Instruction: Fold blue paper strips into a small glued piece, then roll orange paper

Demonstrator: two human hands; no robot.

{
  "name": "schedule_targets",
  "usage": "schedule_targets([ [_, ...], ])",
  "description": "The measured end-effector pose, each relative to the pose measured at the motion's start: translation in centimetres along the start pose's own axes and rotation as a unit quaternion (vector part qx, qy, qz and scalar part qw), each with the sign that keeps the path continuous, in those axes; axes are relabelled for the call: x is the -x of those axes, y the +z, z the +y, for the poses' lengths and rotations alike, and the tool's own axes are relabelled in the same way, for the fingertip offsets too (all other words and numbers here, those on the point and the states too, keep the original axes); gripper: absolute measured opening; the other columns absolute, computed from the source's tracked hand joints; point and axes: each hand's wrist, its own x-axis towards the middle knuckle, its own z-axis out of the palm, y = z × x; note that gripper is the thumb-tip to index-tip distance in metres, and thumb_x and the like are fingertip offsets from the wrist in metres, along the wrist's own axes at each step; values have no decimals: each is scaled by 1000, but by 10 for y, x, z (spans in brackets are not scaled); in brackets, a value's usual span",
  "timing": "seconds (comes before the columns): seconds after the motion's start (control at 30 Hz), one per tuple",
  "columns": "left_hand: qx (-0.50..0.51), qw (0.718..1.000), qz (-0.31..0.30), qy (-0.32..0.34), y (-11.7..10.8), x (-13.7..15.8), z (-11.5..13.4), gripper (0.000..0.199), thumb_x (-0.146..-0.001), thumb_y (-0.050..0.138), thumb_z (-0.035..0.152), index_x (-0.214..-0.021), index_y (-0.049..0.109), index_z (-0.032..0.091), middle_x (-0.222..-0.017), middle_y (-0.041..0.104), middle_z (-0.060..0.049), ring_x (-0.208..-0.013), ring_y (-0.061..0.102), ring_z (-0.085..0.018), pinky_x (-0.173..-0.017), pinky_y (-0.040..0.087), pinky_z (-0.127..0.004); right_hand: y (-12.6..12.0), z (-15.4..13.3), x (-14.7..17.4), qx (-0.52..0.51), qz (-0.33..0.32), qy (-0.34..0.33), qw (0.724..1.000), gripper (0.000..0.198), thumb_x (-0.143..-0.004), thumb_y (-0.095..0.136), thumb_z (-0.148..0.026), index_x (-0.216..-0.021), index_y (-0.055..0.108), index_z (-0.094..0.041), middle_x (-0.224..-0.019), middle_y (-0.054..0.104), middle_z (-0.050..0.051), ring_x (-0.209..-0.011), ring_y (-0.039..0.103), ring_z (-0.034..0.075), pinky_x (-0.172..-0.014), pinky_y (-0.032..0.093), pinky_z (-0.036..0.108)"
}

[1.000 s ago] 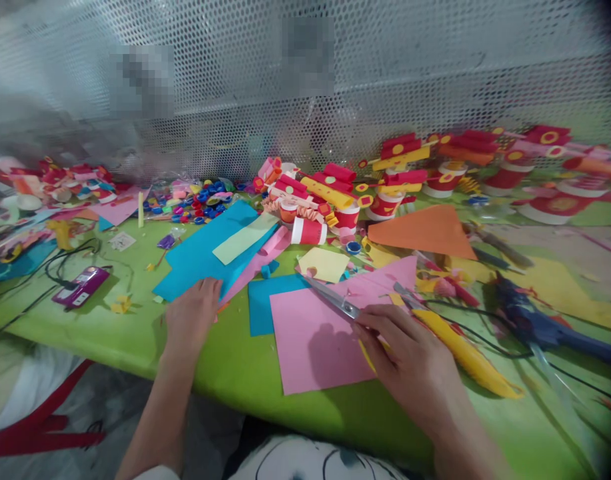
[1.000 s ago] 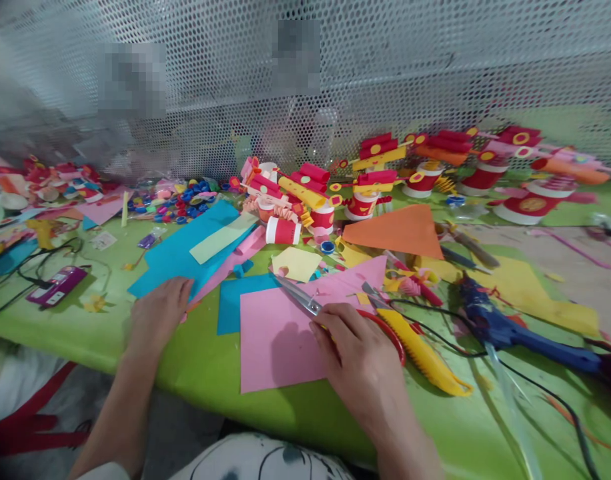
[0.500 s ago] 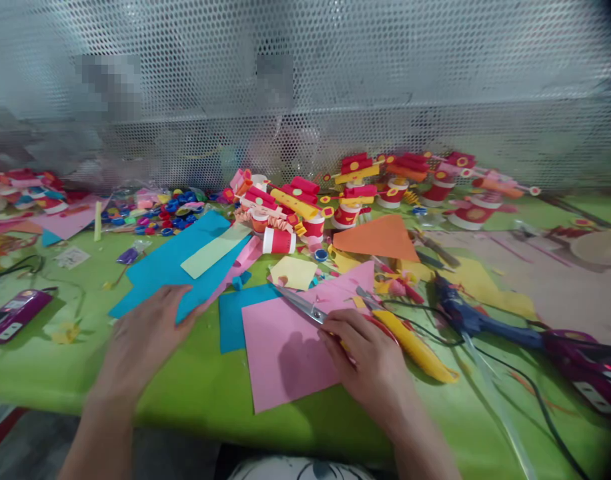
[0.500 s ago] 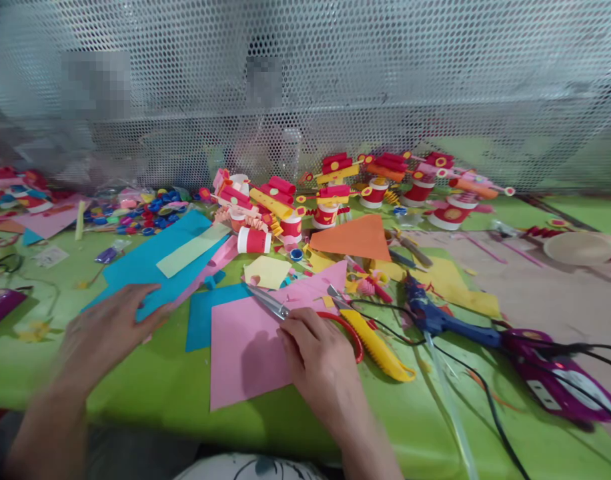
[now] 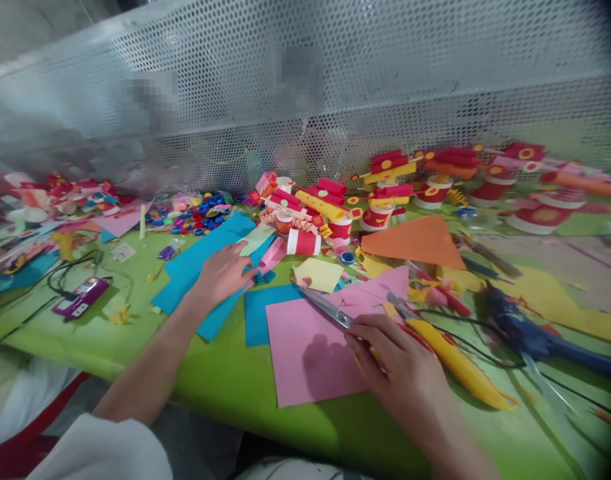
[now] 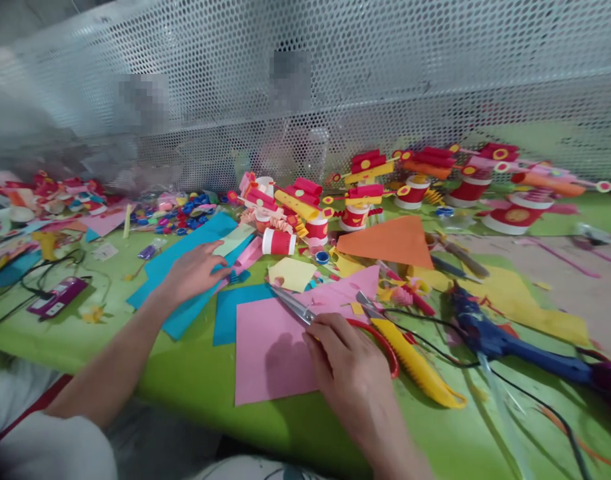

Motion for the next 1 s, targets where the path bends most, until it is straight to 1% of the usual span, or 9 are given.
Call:
schedule_targets([
  [0.1,18,998,43,-37,4,-5,-2,35,-97,53,43,-95,80,22,-146,59,-12,-131,56,-38,-108,44,-48,-1,-2,-1,4,-2,-8,1000,11,-97,59,-20,-96,70,-19,-99,73,7,-77,72,19,-68,56,31],
  [0.2,75,994,81,-16,4,-19,2,31,-98,50,35,-109,76,20,-143,61,-14,-128,58,-34,-107,43,-45,-1,-3,-1,4,-1,-11,1000,11,-97,60,-19,-96,70,-19,-100,73,6,-78,72,18,-68,56,30],
  [0.27,98,993,65,20,5,-34,8,30,-98,52,35,-116,73,24,-135,67,-9,-123,62,-27,-104,46,-36,-1,-3,-1,3,0,-9,1000,10,-97,60,-19,-96,70,-19,-100,73,6,-78,72,18,-68,56,30],
  [0.4,108,993,28,28,11,-64,19,22,-90,63,30,-107,73,22,-109,75,-11,-108,68,-29,-95,47,-38,-1,-2,1,2,-3,-6,1000,11,-97,59,-19,-95,70,-19,-100,73,6,-78,72,18,-68,56,30],
  [0.53,126,992,21,0,19,-80,28,21,-85,67,34,-101,72,20,-108,75,-13,-110,66,-32,-95,45,-40,-1,-2,0,-5,-8,0,1000,12,-97,58,-20,-95,70,-19,-100,74,7,-77,71,18,-68,56,31],
  [0.67,190,981,22,-26,23,-86,32,29,-80,71,32,-105,71,19,-112,74,-14,-112,65,-34,-95,45,-41,0,-2,-1,-14,-22,5,1000,12,-98,58,-20,-96,70,-20,-101,74,7,-79,72,19,-70,57,31],
  [0.83,324,943,32,-69,16,-88,23,53,-71,77,22,-122,66,15,-112,73,-15,-105,68,-32,-88,51,-39,-2,-3,-1,-13,-18,6,1000,13,-98,57,-20,-95,70,-20,-100,74,7,-77,72,19,-67,57,31],
  [0.93,431,898,30,-81,2,-75,17,61,-80,69,22,-139,54,13,-113,73,-15,-98,71,-26,-80,55,-35,-3,-5,-2,-18,-8,10,1000,12,-98,58,-20,-94,69,-20,-100,74,7,-76,72,18,-67,57,30],
  [1.0,496,866,12,-67,-8,-57,21,56,-86,64,29,-139,53,16,-116,72,-14,-98,72,-24,-78,57,-35,-4,-6,-2,-31,-1,13,999,10,-98,59,-20,-95,69,-21,-101,73,6,-79,72,18,-69,57,30],
])
